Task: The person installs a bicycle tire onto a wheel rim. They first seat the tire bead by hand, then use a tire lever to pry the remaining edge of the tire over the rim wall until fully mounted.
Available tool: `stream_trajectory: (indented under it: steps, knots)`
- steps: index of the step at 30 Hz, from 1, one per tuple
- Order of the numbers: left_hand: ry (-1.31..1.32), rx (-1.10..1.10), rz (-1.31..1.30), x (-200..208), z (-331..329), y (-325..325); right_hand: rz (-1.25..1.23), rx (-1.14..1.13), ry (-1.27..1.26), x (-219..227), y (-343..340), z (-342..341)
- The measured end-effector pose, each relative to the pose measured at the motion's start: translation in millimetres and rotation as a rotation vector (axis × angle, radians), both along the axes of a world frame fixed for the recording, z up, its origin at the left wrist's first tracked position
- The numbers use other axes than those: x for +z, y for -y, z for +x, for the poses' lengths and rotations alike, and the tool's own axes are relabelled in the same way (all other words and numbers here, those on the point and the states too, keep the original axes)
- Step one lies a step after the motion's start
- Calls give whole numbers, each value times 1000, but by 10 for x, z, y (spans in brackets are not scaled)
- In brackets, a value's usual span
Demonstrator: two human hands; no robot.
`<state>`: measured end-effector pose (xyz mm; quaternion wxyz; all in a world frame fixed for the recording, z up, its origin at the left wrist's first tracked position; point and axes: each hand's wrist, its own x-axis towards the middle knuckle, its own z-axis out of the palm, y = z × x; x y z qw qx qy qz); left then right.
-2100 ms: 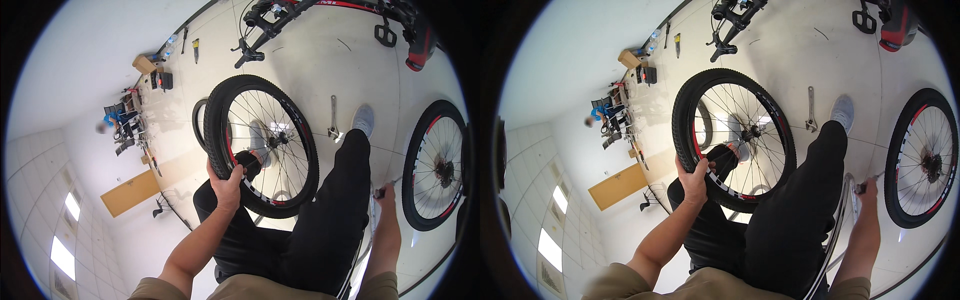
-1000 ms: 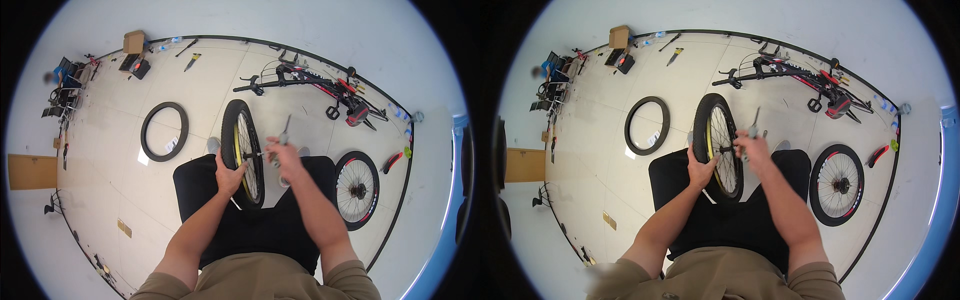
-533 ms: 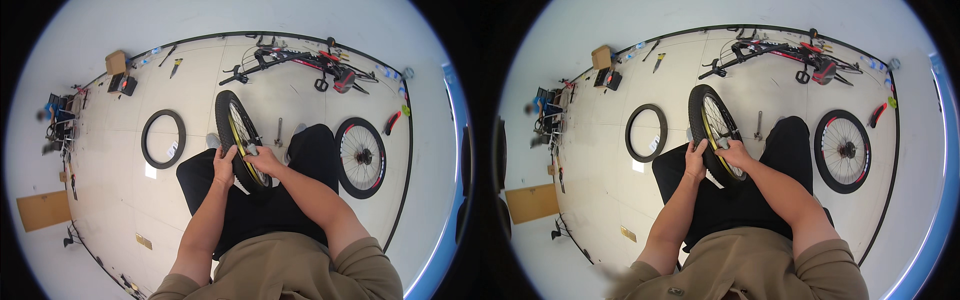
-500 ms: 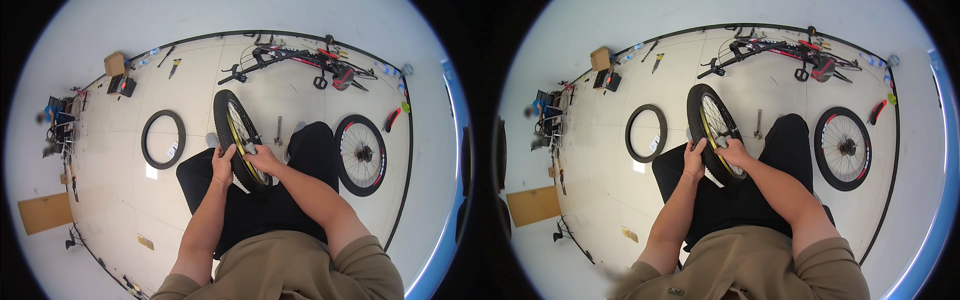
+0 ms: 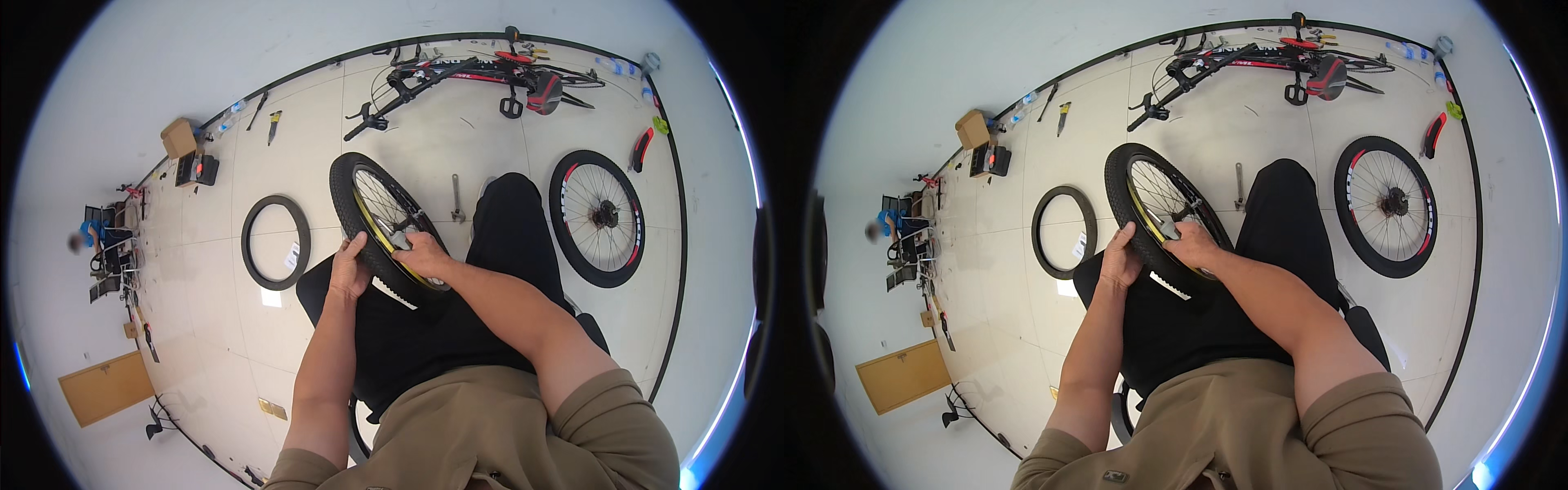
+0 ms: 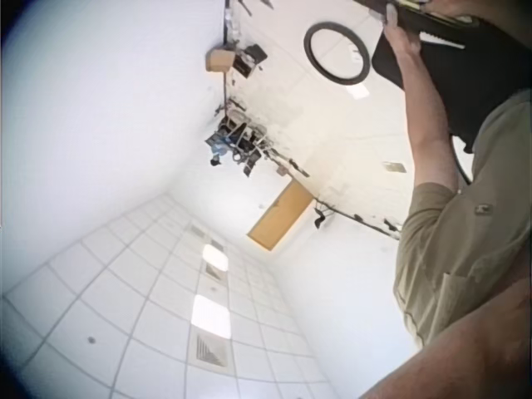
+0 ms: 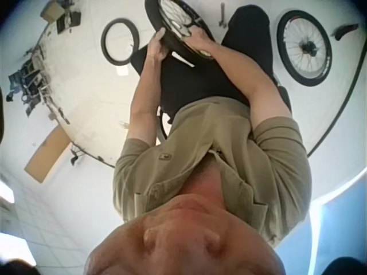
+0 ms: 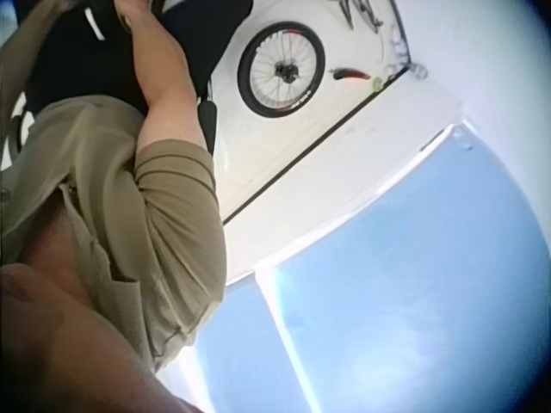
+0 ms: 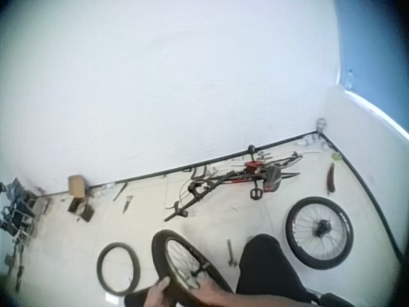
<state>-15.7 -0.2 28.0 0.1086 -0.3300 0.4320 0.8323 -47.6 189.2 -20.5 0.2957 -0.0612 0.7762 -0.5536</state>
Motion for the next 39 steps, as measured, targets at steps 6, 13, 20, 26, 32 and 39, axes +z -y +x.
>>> stream_trajectory:
  steps: [6,13,20,26,32,39]
  knots:
    - [-28,-7,-8,-162,-29,122,-12,3,-16,-40,23,-6]
    - [-19,-77,-19,-237,-27,256,-52,5,15,-109,-12,-45]
    - [-6,-114,10,-228,-61,324,-22,-9,68,10,-25,-66]
    - [-21,-161,19,-178,-68,310,-116,-36,249,95,-26,-47]
    - [-46,-152,99,-213,-83,317,-139,-33,344,112,-36,-63]
    - [-23,-159,91,-178,-94,223,-175,-33,523,111,-49,-131]
